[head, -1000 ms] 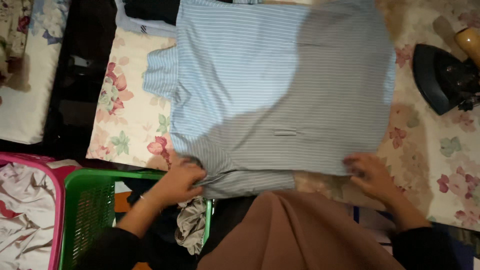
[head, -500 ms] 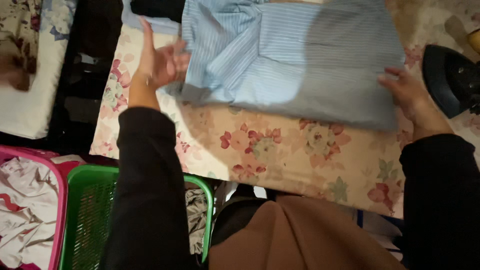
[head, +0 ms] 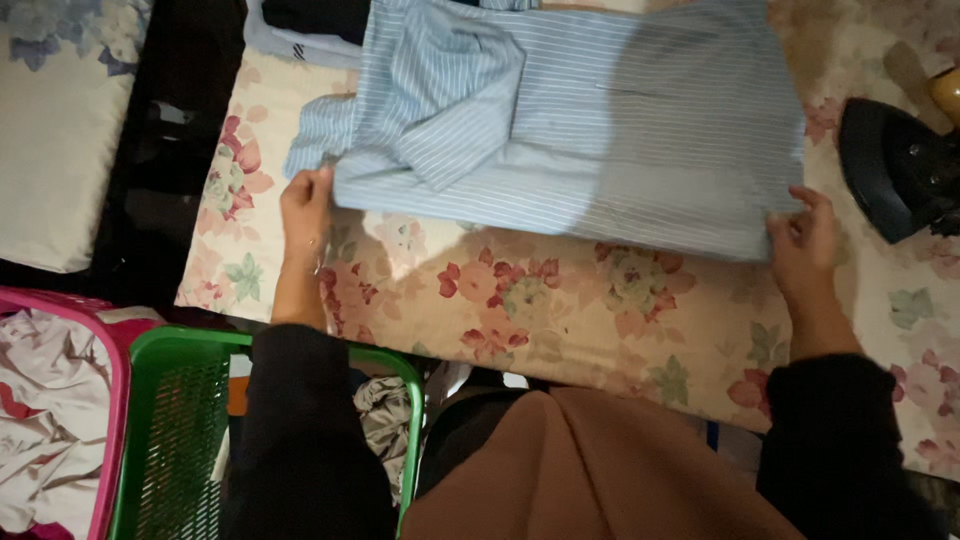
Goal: The person irons a striped blue shirt on an ironing board, smoothing out the sleeves and main body before folding it into a compact rectangular shape.
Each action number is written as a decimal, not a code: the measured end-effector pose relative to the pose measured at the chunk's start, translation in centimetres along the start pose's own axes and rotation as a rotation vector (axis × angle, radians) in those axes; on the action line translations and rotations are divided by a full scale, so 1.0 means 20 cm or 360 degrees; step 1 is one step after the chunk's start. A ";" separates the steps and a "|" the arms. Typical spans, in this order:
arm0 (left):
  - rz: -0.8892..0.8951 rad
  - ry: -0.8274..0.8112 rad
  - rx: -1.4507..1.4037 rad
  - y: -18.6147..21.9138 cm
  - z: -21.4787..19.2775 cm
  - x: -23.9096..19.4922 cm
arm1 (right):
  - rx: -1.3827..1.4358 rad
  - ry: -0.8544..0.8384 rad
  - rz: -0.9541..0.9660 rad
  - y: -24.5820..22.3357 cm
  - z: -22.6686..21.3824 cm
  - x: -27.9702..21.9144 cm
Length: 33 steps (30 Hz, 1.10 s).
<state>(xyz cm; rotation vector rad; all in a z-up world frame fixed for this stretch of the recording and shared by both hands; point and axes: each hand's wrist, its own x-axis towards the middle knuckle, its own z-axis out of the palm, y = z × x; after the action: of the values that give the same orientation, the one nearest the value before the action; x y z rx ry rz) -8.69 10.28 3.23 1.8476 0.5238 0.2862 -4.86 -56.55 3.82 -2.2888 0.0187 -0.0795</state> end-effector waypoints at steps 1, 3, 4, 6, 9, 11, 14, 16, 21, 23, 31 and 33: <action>0.0022 -0.0026 0.0116 -0.02 -0.04 -0.05 | -0.0091 0.0025 0.0022 0.01 -0.02 -0.05; 0.0040 -0.0055 0.0230 -0.05 -0.11 -0.14 | -0.0187 0.0049 0.0047 0.05 -0.03 -0.15; 0.0106 -0.0074 0.0445 -0.07 -0.14 -0.20 | -0.0335 0.0046 -0.0024 0.08 -0.03 -0.20; 0.0168 -0.0098 0.0658 -0.13 -0.17 -0.30 | -0.0486 0.0039 -0.0092 0.13 0.00 -0.27; 0.0295 0.0030 0.1427 -0.24 -0.14 -0.42 | -0.0640 -0.0027 -0.0385 0.16 0.08 -0.38; 0.0522 0.0362 0.1548 -0.28 -0.11 -0.47 | -0.0688 0.0014 0.0081 0.16 0.11 -0.47; 0.0266 0.0436 0.1537 -0.25 -0.03 -0.47 | -0.0667 0.0208 -0.0066 0.03 0.12 -0.45; 0.0297 0.0500 0.1503 -0.21 0.03 -0.44 | -0.0657 0.0186 -0.0033 0.01 0.13 -0.42; 0.0188 0.0527 0.1476 -0.21 0.06 -0.41 | -0.0644 0.0190 -0.0322 0.04 0.14 -0.33; 0.0255 0.0517 0.1477 -0.25 0.04 -0.43 | -0.0722 0.0303 -0.0423 0.07 0.14 -0.32; 0.0282 0.0578 0.1555 -0.27 0.04 -0.46 | -0.0836 0.0217 -0.0231 0.06 0.17 -0.31; 0.0300 0.0597 0.1620 -0.28 0.02 -0.46 | -0.0844 0.0192 -0.0165 0.06 0.16 -0.32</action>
<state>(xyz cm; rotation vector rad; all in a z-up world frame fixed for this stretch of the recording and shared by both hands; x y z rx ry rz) -17.65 6.88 -1.62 2.8631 0.8487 0.5683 -11.07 -54.74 0.51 -2.8106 -0.0190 -0.2975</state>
